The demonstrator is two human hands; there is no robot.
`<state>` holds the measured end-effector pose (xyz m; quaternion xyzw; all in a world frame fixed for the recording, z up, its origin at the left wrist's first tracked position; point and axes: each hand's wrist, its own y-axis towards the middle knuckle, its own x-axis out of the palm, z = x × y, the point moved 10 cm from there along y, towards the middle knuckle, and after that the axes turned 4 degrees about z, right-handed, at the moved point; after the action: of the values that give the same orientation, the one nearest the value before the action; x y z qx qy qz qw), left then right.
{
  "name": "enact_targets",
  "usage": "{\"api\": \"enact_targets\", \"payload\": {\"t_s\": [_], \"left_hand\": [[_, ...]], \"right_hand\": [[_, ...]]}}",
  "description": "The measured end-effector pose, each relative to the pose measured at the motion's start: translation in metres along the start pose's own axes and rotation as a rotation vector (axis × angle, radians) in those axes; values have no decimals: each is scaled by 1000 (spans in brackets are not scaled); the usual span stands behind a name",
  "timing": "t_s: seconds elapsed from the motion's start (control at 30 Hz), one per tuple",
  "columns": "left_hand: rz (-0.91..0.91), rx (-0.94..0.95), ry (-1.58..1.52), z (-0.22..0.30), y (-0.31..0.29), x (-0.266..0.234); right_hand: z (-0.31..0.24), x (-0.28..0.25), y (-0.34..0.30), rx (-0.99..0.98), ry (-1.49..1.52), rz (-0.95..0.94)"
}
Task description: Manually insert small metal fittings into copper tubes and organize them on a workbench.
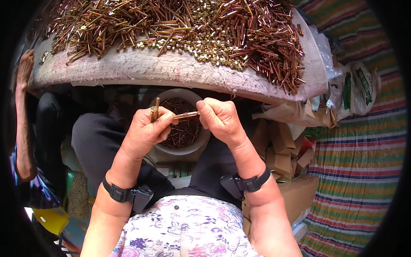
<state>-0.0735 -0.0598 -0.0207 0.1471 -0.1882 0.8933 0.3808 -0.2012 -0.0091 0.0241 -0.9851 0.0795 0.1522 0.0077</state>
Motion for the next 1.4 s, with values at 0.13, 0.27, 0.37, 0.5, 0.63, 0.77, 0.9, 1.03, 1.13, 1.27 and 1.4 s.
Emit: {"api": "enact_targets", "payload": {"t_s": [0.13, 0.27, 0.37, 0.5, 0.63, 0.77, 0.9, 1.03, 1.13, 1.27, 1.4], "left_hand": [[22, 5, 12, 0, 0, -6], [-7, -10, 9, 1, -2, 0], [-7, -7, 17, -2, -1, -2], [-22, -27, 39, 0, -1, 1], [-19, -75, -1, -2, -1, 7], [-105, -113, 126, -8, -1, 13], [-168, -151, 99, -17, 0, 23], [-164, -230, -59, -22, 3, 26], [-136, -239, -128, -21, 4, 28], [-61, -227, -203, -20, 8, 28], [-156, -275, -142, -32, 8, 44]], "right_hand": [[-5, -9, 1, 26, 188, 423], [0, 3, -3, -25, 31, 31], [2, 2, -1, -31, 118, 155], [-2, 5, -3, -63, 27, 124], [6, -23, -1, -31, -365, 326], [-15, 2, 7, -97, 16, 287], [-10, 34, 13, -14, 182, 45], [-16, 5, 3, -80, 271, 272], [-21, -20, -9, -153, 399, 373], [-13, -16, -17, -83, 274, 340], [6, -20, -28, -5, 321, 333]]}}
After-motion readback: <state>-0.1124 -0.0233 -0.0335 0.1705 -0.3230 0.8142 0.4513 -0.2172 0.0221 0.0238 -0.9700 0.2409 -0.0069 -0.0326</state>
